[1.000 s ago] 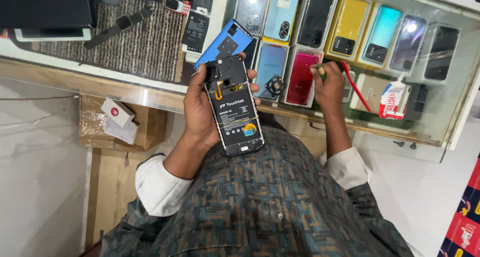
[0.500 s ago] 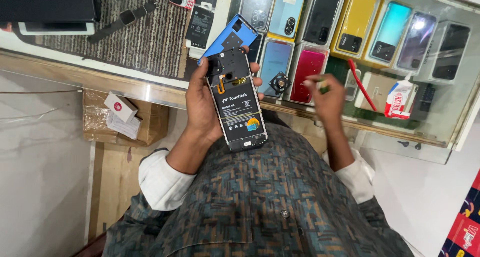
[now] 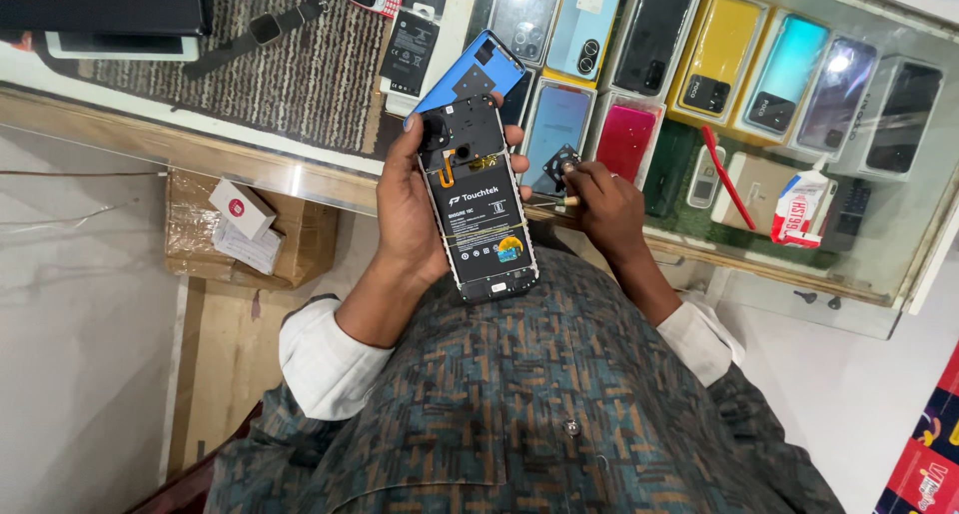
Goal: The person holds a disassembled smartphone with its back cover removed and uses a screwdriver to work on the internal components, repeatedly repositioning the phone and the tool. At the end the person carries the phone to a desk with a laptop and continues handling it.
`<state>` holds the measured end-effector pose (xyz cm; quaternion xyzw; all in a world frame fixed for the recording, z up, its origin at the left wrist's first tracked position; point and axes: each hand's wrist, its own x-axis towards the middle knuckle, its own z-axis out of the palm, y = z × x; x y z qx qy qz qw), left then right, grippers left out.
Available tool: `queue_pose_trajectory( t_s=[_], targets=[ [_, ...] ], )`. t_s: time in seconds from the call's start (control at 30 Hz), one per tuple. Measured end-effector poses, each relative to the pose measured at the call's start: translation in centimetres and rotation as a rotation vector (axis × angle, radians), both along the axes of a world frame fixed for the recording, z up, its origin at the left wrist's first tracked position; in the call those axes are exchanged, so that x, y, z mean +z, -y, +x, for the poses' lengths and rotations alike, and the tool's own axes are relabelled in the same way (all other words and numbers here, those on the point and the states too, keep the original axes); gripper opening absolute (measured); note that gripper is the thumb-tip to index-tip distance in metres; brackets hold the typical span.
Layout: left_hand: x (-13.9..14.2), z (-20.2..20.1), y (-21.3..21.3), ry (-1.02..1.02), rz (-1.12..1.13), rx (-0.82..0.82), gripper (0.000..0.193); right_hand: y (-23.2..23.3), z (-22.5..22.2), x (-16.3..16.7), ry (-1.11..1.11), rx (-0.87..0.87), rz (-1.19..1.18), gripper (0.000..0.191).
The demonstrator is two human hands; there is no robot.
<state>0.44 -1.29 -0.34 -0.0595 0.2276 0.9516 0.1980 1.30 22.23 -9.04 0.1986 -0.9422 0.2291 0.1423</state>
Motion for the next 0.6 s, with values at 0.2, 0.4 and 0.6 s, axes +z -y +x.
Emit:
queue_pose_trajectory(
  t_s=[0.2,0.4,0.6],
  targets=[
    [-0.1,0.1,0.1,0.004,0.005,-0.006,0.068,-0.3,-0.3,0.2,0.150,-0.202,-0.345,0.022],
    [-0.3,0.2,0.1,0.001,0.015,-0.006,0.069,-3.1,0.0,0.3,0.120,-0.517,-0.369,0.013],
    [-0.4,0.1,-0.3,0.031,0.023,-0.038,0.071,-4.7,0.8,0.0,0.094,-0.559,-0.327,0.023]
  ],
)
